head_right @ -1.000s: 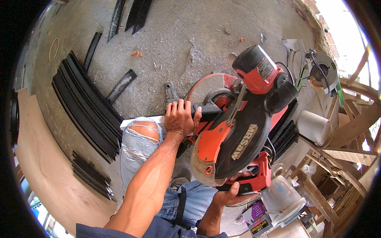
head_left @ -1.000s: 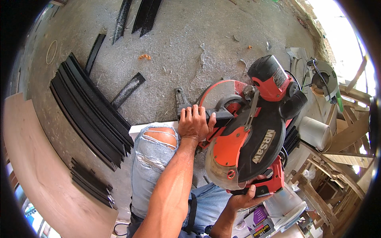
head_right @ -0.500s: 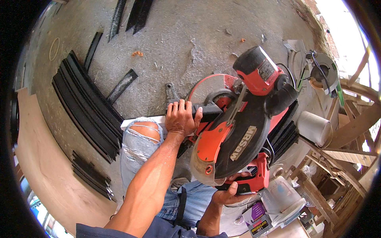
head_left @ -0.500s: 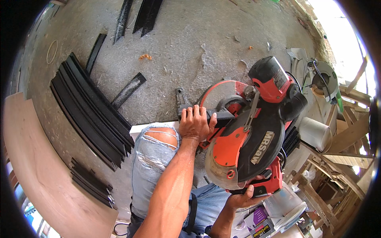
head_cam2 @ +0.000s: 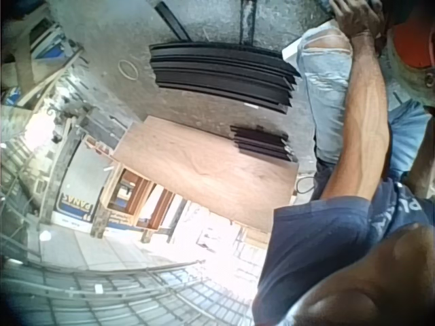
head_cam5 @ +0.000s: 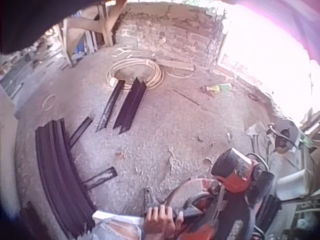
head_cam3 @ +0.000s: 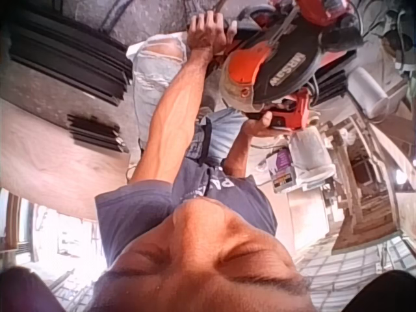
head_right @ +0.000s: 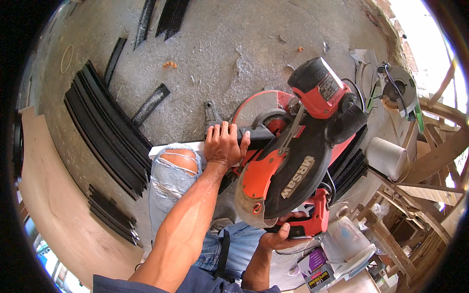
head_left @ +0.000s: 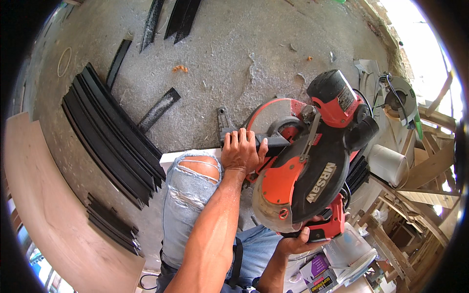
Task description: The person positions black profiles on the floor and then uses a miter saw to cut a piece of white material.
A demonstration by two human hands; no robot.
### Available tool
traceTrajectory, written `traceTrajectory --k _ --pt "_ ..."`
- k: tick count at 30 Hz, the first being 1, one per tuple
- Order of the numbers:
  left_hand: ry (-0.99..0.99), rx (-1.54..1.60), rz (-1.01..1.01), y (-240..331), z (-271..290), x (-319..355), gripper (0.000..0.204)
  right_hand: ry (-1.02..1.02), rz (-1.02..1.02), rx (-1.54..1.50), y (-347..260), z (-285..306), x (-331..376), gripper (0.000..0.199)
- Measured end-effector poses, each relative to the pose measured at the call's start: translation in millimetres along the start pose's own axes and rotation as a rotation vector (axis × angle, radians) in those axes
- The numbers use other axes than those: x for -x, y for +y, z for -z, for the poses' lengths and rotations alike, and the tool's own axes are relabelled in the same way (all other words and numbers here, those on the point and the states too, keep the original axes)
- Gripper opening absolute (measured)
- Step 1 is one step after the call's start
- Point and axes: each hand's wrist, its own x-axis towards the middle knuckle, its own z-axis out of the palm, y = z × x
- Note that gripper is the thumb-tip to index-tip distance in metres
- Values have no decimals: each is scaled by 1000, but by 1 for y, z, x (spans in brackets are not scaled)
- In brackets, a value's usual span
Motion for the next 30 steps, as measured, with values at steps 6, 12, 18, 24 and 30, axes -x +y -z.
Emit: traceTrajectory --k 6,12,18,24,30 --pt "12 13 -14 3 -1 -1 47 16 -14 13 10 4 5 76" --pt "18 8 -13 2 -1 2 47 6 -25 -53 12 6 7 75" --pt "9 -11 -63 -1 -1 4 48 -152 107 -89 22 18 2 76" --pt "-108 31 -184 -6 7 6 62 -23 115 -122 35 18 7 81" --pt "-197 -45 -98 -2 -7 4 55 9 109 -64 28 14 2 74"
